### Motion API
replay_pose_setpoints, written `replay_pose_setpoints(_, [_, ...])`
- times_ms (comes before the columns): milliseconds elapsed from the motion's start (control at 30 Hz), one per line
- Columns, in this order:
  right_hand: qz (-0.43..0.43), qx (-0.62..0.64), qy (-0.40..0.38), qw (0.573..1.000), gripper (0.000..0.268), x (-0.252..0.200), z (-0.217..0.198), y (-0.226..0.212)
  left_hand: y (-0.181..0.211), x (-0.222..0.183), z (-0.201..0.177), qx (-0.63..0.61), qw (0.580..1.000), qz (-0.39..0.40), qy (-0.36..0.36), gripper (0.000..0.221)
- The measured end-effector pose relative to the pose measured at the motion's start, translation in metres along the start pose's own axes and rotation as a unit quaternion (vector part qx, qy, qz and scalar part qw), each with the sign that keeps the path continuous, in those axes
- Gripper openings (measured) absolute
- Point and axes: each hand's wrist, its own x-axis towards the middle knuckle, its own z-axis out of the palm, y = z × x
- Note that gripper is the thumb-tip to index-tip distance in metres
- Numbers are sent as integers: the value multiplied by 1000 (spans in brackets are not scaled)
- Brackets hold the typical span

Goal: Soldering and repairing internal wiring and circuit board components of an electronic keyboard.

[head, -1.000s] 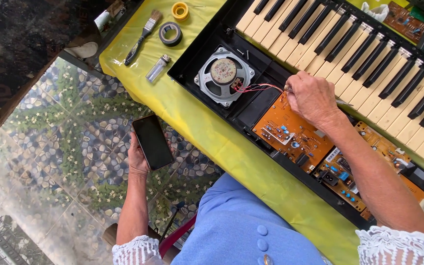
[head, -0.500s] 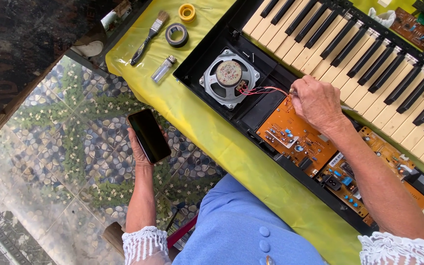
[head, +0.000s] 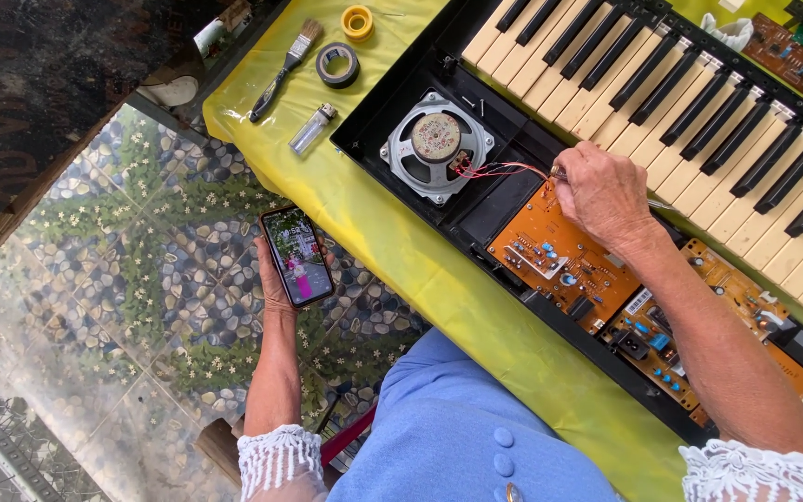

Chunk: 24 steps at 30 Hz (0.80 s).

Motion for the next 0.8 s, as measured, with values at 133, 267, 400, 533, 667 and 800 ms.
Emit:
replay_pose_setpoints(133, [-1,2,4,1000,17,1,-6,-2,2,4,0,7,1000,-19,-8,100])
replay_pose_setpoints(267, [-11,-13,7,1000,18,2,-13,-5,5,7,0,16,999,-46,-19,106])
replay_pose_setpoints(400, [-14,-20,9,1000,17,1,-17,-7,5,4,2,20,997,-66,-23,109])
replay_pose_setpoints(533, [-10,-13,13,1000,15,1,-5,-3,-1,-4,3,9,999,-41,-8,105])
replay_pose_setpoints(667, [-12,-21,11,1000,15,1,-1,-2,1,-8,9,-2,999,-49,-23,102])
replay_pose_setpoints(800, [-6,-17,11,1000,13,0,12,5,1,-9,14,16,998,-50,-26,99])
